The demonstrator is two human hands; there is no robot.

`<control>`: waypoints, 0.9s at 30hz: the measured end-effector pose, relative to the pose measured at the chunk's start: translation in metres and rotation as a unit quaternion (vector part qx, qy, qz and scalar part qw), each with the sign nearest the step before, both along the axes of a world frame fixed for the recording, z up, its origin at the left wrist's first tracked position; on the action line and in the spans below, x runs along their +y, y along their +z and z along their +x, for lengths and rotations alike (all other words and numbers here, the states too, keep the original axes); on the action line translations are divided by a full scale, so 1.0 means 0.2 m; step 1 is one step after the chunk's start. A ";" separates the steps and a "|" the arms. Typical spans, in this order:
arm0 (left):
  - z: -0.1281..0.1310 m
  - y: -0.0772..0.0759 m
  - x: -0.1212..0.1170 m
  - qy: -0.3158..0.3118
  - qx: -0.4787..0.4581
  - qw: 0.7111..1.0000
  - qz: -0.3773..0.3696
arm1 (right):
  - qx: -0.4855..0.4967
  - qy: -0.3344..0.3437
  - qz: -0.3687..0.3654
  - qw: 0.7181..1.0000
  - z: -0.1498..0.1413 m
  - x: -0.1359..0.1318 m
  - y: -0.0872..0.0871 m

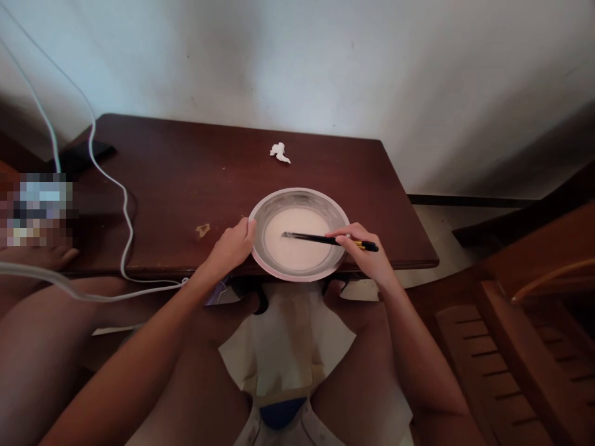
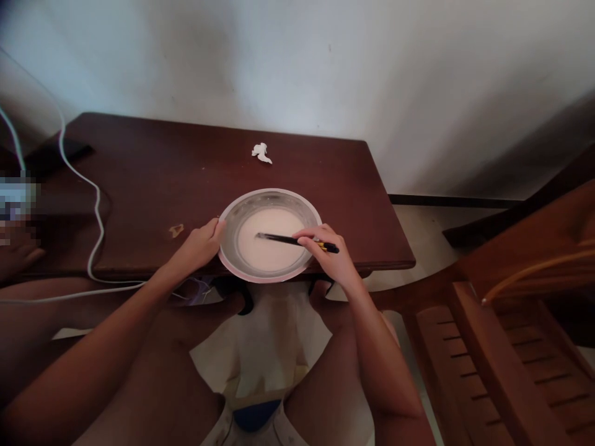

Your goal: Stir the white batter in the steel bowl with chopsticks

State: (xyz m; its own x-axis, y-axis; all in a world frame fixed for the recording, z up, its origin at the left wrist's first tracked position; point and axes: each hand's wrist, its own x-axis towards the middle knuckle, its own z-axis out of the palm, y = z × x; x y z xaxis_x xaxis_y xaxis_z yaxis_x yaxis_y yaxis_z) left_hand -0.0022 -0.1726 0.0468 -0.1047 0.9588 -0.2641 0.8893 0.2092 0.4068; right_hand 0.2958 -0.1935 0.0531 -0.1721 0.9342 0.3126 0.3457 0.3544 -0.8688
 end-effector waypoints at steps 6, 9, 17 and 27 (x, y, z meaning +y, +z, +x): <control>0.00 -0.01 0.00 -0.004 0.003 1.000 0.003 | 0.083 -0.147 0.021 0.985 0.08 0.01 0.02; 0.00 -0.01 0.00 0.000 0.005 1.000 0.005 | 0.086 -0.072 -0.021 0.993 0.05 0.00 0.01; 0.00 -0.01 0.00 0.000 -0.001 1.000 0.006 | 0.074 -0.141 0.017 0.987 0.06 0.00 0.02; 0.01 0.01 -0.01 0.000 0.004 1.000 0.005 | 0.006 -0.081 0.028 0.996 0.05 0.00 0.03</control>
State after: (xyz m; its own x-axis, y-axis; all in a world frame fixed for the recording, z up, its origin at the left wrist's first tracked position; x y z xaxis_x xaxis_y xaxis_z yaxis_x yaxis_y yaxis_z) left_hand -0.0005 -0.1736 0.0490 -0.1061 0.9614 -0.2539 0.8927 0.2046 0.4015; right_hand 0.3051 -0.1940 0.0599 -0.0157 0.9308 0.3653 0.3925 0.3418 -0.8539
